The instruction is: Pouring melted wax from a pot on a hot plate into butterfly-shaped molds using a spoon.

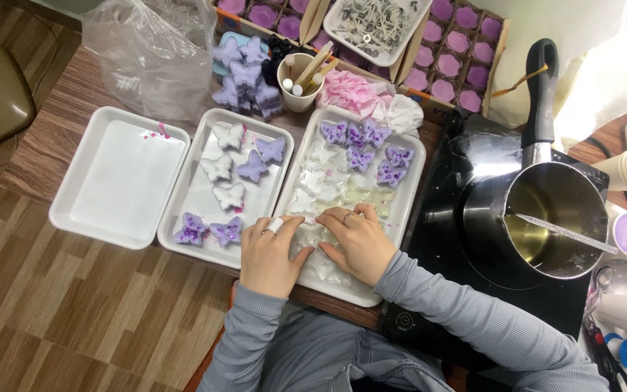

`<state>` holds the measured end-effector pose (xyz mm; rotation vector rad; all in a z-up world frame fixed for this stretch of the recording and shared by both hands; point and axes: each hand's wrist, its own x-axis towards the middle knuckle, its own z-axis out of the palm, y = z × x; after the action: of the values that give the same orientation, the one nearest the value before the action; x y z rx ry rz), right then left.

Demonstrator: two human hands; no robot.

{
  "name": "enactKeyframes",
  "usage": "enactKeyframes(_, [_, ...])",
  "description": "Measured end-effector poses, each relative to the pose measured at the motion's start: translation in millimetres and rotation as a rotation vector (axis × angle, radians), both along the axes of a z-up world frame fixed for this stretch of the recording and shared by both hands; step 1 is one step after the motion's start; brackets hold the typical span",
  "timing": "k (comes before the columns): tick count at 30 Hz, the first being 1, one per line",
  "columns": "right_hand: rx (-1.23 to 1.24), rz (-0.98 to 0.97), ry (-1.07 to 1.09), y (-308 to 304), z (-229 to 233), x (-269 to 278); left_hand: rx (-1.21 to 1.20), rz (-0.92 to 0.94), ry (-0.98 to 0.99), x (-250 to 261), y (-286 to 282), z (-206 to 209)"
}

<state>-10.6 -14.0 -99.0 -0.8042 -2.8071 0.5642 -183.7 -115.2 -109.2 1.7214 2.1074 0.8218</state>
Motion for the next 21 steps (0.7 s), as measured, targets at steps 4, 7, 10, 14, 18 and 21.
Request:
enactKeyframes(4, [0.003, -0.006, 0.008, -1.8, -0.4, -3.3, -0.002, -0.012, -0.003, -2.5, 1.2, -0.5])
enactKeyframes(7, [-0.014, -0.012, 0.002, -3.1, 1.8, -5.0, -0.032, -0.011, 0.0, -3.2, 1.7, -0.6])
enactKeyframes(10, [-0.026, -0.009, 0.003, -5.0, -1.8, -5.3, -0.072, -0.012, 0.002, -3.9, 1.1, 0.5])
enactKeyframes(14, [0.003, -0.012, -0.041, -4.7, -0.7, -7.8, -0.103, -0.019, 0.008, -4.5, 2.2, 1.4])
enactKeyframes(18, [0.032, -0.032, -0.081, -3.1, 3.5, -8.0, -0.085, -0.02, 0.023, -2.3, 5.3, -2.1])
enactKeyframes(21, [0.065, -0.033, -0.095, -1.7, 2.6, -8.9, -0.088, -0.017, 0.023, -1.1, 8.0, -0.1])
